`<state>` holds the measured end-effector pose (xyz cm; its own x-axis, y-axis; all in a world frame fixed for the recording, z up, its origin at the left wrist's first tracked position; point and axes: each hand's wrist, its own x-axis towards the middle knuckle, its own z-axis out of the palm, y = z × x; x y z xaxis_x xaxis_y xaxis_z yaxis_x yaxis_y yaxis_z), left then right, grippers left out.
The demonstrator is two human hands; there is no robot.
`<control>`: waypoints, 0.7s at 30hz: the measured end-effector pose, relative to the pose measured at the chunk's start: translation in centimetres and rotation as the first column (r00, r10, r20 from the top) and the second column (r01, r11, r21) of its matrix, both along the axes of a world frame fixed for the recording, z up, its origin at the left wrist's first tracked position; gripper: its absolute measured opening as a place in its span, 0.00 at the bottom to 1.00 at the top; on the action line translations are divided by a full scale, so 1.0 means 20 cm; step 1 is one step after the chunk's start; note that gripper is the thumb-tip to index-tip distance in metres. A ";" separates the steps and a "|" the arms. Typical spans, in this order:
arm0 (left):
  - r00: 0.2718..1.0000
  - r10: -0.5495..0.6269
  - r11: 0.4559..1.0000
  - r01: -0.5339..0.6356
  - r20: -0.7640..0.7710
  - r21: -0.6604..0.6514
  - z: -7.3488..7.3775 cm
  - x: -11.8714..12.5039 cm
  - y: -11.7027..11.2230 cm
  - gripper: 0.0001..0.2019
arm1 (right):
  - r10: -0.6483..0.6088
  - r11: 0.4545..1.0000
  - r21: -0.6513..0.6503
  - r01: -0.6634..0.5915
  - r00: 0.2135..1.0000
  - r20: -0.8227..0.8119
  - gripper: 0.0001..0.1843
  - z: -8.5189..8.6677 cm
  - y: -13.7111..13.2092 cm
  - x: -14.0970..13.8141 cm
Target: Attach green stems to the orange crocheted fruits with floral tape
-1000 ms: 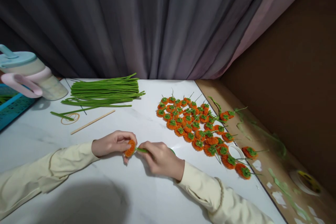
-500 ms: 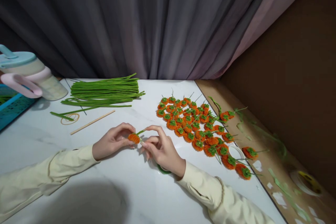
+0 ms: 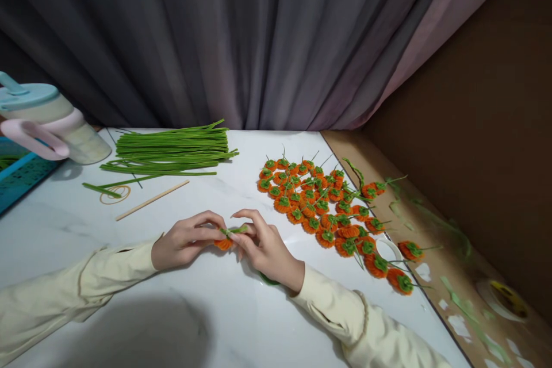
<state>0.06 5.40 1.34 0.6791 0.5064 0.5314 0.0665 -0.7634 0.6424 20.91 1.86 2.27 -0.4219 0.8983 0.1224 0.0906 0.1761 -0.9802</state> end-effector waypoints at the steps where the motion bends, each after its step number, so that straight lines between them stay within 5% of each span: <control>1: 1.000 -0.002 1.000 0.002 -0.004 0.011 0.00 0.00 0.00 0.18 | 0.002 1.000 0.007 -0.002 1.000 0.020 0.12 0.00 0.00 0.00; 10: 0.996 -0.086 0.996 0.086 0.005 0.037 0.00 0.00 -0.01 0.18 | 0.004 0.997 0.073 -0.014 0.991 0.137 0.06 0.00 0.01 0.01; 21: 0.999 -0.051 0.994 0.052 -0.016 0.097 0.01 0.00 -0.02 0.17 | -0.010 1.000 0.028 0.007 0.996 0.092 0.09 0.01 0.01 0.00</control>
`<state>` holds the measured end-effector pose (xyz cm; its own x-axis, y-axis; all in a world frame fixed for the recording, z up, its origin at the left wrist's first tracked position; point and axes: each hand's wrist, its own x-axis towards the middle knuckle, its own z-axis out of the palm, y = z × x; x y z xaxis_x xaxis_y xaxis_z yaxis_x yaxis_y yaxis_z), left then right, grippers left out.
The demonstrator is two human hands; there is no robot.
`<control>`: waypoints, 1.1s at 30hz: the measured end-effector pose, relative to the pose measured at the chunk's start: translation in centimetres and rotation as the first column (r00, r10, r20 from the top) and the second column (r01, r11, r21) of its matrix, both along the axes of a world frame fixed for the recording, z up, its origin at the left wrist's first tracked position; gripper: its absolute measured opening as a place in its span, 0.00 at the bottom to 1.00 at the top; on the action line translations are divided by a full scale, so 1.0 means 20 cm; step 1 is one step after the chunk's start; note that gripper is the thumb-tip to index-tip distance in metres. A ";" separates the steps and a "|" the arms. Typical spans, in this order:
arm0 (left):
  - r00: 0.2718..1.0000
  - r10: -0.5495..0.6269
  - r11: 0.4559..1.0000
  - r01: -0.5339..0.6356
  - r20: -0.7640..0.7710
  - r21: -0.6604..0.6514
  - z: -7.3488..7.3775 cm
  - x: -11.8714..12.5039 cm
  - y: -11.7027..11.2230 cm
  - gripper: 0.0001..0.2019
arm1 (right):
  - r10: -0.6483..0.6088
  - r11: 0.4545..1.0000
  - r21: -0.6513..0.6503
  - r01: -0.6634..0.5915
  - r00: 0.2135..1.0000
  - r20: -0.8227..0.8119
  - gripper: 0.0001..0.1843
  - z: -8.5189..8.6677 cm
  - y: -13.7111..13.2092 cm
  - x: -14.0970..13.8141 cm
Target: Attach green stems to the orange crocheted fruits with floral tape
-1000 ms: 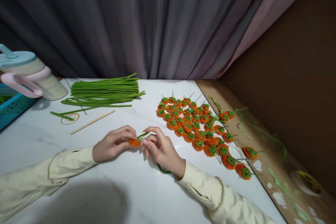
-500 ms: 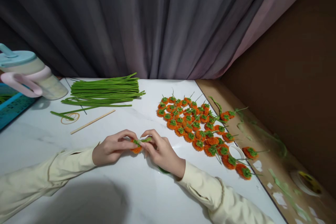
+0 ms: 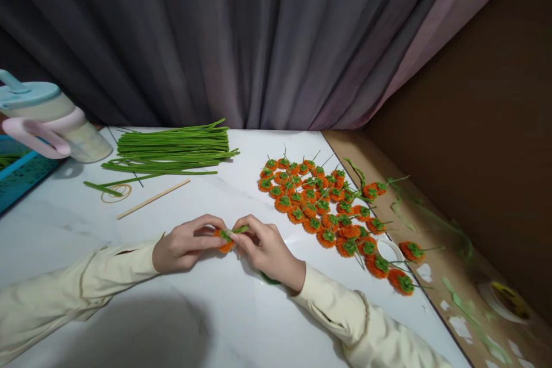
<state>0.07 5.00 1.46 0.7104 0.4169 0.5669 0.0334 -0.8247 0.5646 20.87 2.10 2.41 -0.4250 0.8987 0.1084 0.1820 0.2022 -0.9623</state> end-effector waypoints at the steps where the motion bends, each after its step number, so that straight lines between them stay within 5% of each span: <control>1: 1.000 0.006 1.000 -0.006 -0.001 0.000 0.00 0.00 0.00 0.17 | -0.004 1.000 -0.008 0.004 1.000 -0.005 0.09 0.00 0.00 0.00; 15: 0.987 0.151 0.988 -0.148 -0.049 0.046 0.00 0.00 -0.02 0.13 | 0.005 0.998 -0.063 -0.009 0.998 -0.063 0.12 0.01 0.00 0.00; 33: 0.987 0.156 0.988 -0.156 0.025 0.015 -0.02 0.01 -0.03 0.12 | 0.037 0.999 -0.026 -0.038 0.998 -0.041 0.15 0.03 0.00 0.01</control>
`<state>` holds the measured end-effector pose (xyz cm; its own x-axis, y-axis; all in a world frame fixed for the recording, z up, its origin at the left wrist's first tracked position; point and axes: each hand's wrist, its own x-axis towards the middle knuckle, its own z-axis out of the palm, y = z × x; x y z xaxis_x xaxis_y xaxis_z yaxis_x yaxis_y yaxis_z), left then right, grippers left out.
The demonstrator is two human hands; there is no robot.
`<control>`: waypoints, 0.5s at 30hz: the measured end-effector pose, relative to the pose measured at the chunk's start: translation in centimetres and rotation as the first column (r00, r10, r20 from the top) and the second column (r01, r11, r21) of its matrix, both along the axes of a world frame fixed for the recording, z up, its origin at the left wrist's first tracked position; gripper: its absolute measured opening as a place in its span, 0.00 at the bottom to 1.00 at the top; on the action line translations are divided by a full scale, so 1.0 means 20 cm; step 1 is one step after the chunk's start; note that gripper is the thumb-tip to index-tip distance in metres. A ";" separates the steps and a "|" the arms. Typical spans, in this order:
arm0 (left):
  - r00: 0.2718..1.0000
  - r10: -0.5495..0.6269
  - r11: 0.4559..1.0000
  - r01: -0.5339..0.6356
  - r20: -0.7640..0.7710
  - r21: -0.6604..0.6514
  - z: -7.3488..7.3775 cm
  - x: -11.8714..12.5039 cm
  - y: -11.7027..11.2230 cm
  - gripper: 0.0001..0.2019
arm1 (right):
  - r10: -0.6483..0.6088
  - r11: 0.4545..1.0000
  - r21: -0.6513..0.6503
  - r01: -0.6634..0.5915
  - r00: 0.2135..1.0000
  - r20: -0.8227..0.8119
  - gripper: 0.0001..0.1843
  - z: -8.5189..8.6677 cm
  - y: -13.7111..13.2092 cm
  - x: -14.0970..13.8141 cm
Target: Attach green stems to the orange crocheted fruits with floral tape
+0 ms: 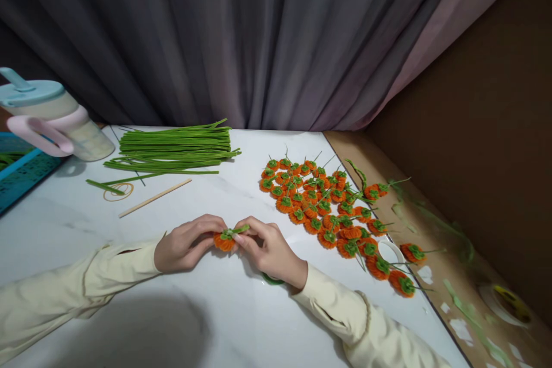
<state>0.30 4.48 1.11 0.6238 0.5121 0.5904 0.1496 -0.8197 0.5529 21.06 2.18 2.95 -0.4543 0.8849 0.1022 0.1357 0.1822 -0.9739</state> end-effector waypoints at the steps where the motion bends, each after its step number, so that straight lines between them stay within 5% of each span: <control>1: 1.000 0.001 1.000 -0.001 0.000 0.007 0.00 0.00 0.00 0.12 | 0.001 1.000 0.006 -0.001 1.000 0.007 0.15 0.00 0.00 0.00; 15: 0.998 0.003 0.986 0.009 -0.070 0.168 -0.01 -0.02 0.01 0.17 | -0.021 0.999 0.040 0.019 0.999 0.050 0.13 0.00 0.00 0.00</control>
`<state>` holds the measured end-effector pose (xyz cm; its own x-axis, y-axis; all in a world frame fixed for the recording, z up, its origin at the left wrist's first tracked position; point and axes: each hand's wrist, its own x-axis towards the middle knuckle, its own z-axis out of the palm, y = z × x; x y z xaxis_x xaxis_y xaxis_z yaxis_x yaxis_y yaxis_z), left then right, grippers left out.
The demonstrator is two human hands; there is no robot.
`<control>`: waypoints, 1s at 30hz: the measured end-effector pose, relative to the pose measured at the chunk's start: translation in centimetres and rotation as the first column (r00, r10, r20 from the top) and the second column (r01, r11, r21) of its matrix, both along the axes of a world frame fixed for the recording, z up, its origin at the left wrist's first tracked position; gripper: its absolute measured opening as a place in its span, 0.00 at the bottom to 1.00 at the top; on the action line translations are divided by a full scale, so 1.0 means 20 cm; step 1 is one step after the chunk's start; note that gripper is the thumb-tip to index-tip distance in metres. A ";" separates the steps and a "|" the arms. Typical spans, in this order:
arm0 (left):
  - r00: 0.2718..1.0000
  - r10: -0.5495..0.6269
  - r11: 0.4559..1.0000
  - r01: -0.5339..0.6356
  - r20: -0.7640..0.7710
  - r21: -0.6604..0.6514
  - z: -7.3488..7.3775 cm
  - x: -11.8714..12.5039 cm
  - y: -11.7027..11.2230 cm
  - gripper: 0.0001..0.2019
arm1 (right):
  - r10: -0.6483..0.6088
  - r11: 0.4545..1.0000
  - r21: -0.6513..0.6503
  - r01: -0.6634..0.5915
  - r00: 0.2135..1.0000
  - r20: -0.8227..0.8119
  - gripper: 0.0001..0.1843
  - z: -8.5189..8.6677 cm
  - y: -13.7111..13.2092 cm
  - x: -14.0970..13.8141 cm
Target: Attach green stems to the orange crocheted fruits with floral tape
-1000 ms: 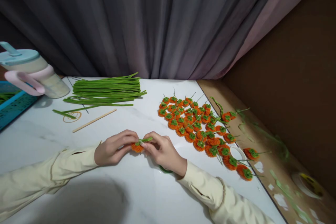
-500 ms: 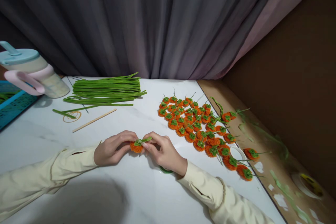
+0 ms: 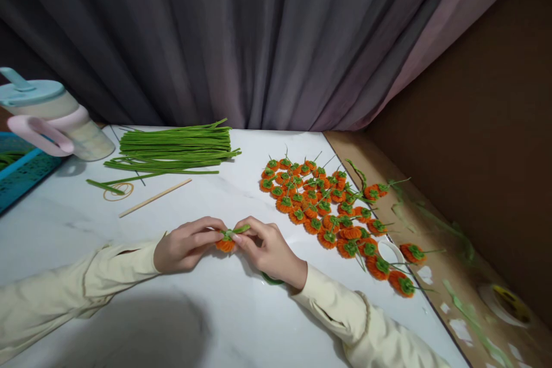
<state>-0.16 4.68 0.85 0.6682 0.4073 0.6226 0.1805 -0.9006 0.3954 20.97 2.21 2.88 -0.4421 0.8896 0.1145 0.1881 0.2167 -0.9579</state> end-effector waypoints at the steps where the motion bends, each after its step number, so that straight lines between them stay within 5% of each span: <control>1: 1.000 -0.006 1.000 0.006 -0.006 0.017 0.00 0.00 0.00 0.18 | -0.002 1.000 0.003 0.002 1.000 0.001 0.13 0.00 0.00 0.00; 30: 1.000 0.027 0.998 -0.028 0.014 0.049 0.01 0.00 0.00 0.18 | -0.018 0.985 0.173 0.010 0.999 0.047 0.08 0.01 0.00 0.01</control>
<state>-0.14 4.69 1.03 0.6488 0.3943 0.6508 0.2004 -0.9136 0.3537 21.13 2.12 3.06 -0.4388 0.8645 0.2452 0.2376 0.3748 -0.8962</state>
